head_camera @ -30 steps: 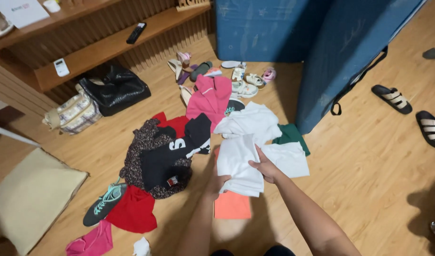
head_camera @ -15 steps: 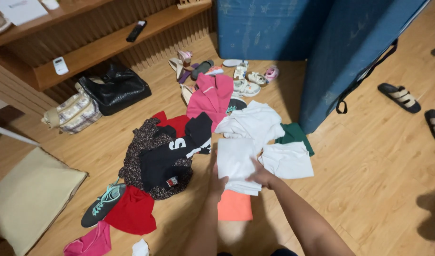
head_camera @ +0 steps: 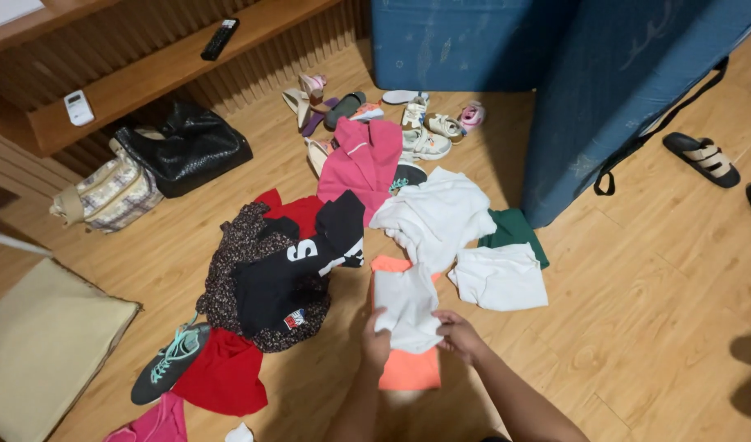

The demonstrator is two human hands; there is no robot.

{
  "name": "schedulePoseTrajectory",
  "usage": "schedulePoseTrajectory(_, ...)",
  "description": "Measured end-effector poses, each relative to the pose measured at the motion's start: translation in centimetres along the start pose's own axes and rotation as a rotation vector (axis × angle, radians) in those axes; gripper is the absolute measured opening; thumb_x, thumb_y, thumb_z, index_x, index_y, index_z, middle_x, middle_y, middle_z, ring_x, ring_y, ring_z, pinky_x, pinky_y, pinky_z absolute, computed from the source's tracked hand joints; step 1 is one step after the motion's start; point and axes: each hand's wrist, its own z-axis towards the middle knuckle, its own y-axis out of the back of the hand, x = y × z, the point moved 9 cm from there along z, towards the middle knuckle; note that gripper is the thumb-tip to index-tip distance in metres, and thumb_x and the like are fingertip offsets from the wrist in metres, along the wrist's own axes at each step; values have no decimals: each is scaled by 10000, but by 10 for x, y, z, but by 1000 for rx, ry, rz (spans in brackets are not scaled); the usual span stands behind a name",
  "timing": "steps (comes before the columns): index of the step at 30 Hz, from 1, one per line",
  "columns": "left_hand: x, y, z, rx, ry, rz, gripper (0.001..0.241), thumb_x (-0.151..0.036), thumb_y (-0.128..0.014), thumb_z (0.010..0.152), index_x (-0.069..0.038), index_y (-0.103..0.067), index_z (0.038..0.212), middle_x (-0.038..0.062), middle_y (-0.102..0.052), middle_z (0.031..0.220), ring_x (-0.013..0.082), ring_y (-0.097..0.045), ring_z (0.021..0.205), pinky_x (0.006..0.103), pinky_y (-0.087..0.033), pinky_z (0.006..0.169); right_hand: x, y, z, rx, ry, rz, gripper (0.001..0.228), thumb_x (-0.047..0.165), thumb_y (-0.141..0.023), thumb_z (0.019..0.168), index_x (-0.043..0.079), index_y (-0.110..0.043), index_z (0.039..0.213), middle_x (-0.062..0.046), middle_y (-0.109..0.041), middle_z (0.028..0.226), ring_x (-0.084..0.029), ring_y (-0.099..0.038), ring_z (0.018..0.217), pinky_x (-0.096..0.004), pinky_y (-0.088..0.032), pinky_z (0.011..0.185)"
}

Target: The person folds a coral-colored t-shirt and a white t-shirt on the floor. They smooth out the fabric, fold the sleeves and sides, and then fold the shirts in half before placing them on a pile.

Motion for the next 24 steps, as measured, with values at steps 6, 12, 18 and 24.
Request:
schedulePoseTrajectory(6,151,36,-4,-10,11,780,416,-138,-584,798,-116,-699,1197,95,-719,1183,277,-690,1038,363,-564,917,-90,45,11,-71,-195,-413,580,-96,-446,841,28,-645,1371,-138,-653,1026,-171,-498,666,-264,-380,509)
schedulePoseTrajectory(12,69,-5,-16,-87,-323,722,349,49,-666,742,-50,-766,1061,85,-727,1187,245,-679,1101,310,-532,991,-42,17,18,-68,-19,-250,409,19,-504,975,77,-693,1333,-112,-621,903,-153,-489,680,-263,-364,526)
schedulePoseTrajectory(18,-7,-69,-29,178,-467,1287,784,-162,-688,801,-103,-404,1528,175,-155,1680,388,-13,1559,538,-22,1234,-41,-2,60,-76,533,-1404,834,176,-602,899,280,-199,1622,-1,-245,1689,-338,-259,1524,-454,-277,1218)
schedulePoseTrajectory(24,47,-88,6,285,-202,1340,818,-156,-614,894,-159,-230,1616,57,-26,1722,314,44,1574,520,-5,1250,-32,-36,44,-11,412,-1507,962,194,-695,881,265,-99,1632,-3,-28,1729,-320,-119,1571,-615,-260,1204)
